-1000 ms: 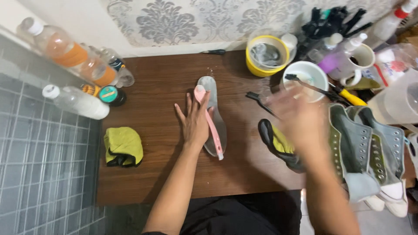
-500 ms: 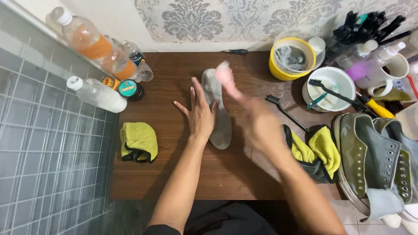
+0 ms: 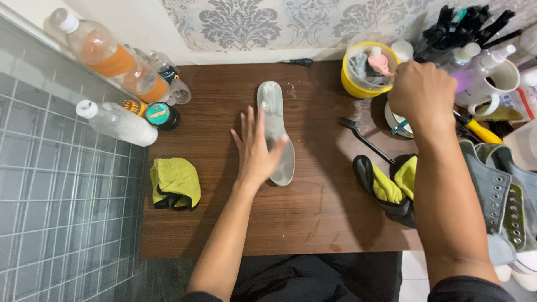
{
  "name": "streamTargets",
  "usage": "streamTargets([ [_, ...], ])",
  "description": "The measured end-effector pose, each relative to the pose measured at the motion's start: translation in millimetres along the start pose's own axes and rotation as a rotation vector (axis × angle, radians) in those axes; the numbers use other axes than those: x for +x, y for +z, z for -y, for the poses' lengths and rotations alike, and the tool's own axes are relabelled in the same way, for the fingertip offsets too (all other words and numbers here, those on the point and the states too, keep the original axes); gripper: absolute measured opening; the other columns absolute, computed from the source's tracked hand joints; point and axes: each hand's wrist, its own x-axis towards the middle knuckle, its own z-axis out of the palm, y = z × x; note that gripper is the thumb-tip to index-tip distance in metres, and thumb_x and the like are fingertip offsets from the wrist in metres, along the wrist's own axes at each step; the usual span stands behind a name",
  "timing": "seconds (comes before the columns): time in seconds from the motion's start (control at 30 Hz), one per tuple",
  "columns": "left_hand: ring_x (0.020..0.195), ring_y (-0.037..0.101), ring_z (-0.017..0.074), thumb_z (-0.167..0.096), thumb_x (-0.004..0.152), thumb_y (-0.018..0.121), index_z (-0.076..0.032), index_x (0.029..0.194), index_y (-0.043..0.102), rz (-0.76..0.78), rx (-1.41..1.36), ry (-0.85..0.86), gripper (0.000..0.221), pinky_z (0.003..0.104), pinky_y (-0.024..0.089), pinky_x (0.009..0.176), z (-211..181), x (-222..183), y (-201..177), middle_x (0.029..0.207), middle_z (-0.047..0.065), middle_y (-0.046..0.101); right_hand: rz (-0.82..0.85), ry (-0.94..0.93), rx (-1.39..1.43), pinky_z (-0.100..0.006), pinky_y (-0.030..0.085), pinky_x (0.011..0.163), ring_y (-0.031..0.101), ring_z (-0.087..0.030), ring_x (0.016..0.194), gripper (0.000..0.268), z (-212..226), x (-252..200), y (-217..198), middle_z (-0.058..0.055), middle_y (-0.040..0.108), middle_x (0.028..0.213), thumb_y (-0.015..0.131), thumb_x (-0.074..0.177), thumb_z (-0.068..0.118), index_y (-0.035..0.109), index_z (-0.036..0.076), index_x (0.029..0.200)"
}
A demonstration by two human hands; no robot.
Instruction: Cleaning a shoe insole by scrubbing it with a brush and soapy water and then wiping it with a cloth.
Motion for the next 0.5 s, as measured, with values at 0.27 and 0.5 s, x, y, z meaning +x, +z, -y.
streamTargets([
  [0.27,0.156,0.002,0.0375,-0.069,0.085,0.059,-0.009,0.160,0.023,0.246,0.353,0.041,0.102,0.067,-0.005,0.119,-19,-28,-2,0.168,0.022,0.006,0.085,-0.111,0.160,-0.058,0.057,0.068,0.075,-0.042,0.084,0.038,126,-126,-116,-0.016,0.075,0.095,0.038,0.106,0.027,0.060,0.015,0.134],
  [0.5,0.157,0.005,0.0346,-0.052,0.073,0.076,-0.013,0.162,0.018,0.330,0.428,-0.058,0.113,0.068,0.001,0.121,-26,-24,-4,0.170,0.019,0.008,0.163,-0.280,0.209,-0.051,0.061,0.071,0.078,-0.038,0.084,0.049,224,-114,-35,-0.015,0.070,0.100,0.036,0.103,0.014,0.048,0.010,0.150],
])
